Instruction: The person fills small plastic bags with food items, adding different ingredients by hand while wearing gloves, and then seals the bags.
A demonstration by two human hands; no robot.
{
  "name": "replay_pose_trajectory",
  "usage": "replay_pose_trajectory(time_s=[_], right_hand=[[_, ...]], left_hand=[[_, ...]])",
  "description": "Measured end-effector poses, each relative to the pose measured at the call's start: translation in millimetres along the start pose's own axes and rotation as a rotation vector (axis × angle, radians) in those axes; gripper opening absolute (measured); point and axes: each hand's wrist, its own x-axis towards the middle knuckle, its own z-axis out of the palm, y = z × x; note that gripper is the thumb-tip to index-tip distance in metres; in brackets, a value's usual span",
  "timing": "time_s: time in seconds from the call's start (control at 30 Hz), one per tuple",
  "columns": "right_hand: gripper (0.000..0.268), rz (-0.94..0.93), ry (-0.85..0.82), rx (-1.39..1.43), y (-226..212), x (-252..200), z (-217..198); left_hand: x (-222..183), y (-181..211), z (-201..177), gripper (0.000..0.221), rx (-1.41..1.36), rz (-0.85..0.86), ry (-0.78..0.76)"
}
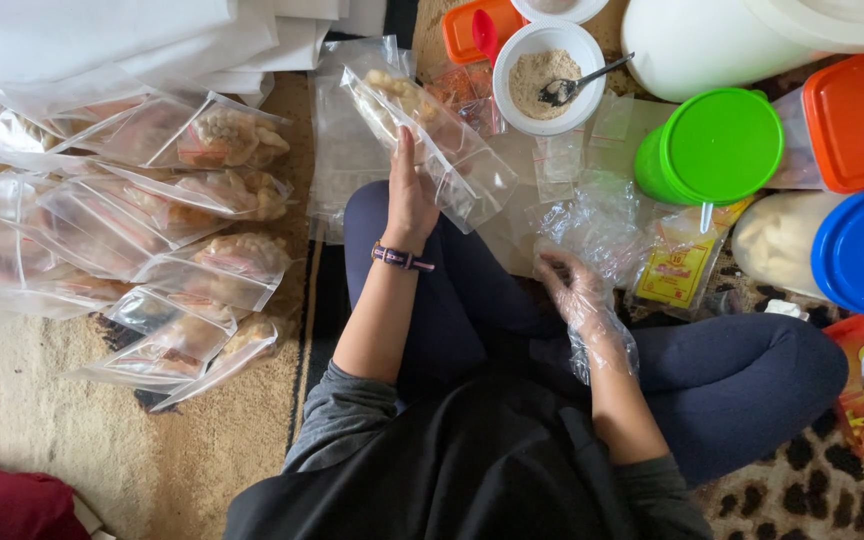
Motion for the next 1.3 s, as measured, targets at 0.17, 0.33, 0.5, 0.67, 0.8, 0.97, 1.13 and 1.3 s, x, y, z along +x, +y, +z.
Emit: replay_pose_trajectory(time_s=[0.17,0.33,0.5,0.67,0.8,0.97,1.13,1.3], right_hand=[[0.032,0.003,-0.012,0.015,7.1,0.2,2.5],[0.031,-0.015,-0.013,0.004,10.4,-1.2,3.0],[0.031,-0.026,0.001,-0.008,1.7,-3.7,-0.6],[0.03,-0.073,0.005,0.008,-0.8,-3.5,0.4],[0.029,-0.158,0.044,0.059,-5.0,-16.0,-6.7],[0.027,-0.296,0.235,0.033,-42.9,-40.5,-36.8],[0.021,-0.608,0.435,-0.052,-77.7,-58.5,-63.0],[0.038,-0.668,0.386,-0.008,-81.6,-65.4,-74.4]], left_hand=[[37.2,-35.2,-38.7,0.072,-0.124,-0.008,-0.05],[21.2,-22.4,-23.3,0.07,-0.107,0.039,0.039],[31.7,-36.1,-33.7,0.064,-0.098,0.091,0.102],[30.4,-35.2,-35.7,0.067,-0.016,0.078,0.118],[24.6,-31.0,-30.9,0.065,-0.003,0.101,0.071],[-23.1,-34.0,10.1,0.053,-0.177,0.04,-0.04],[-62.1,-95.9,23.1,0.052,-0.198,-0.052,-0.077],[-104.6,-127.0,43.9,0.042,-0.163,-0.082,-0.144]])
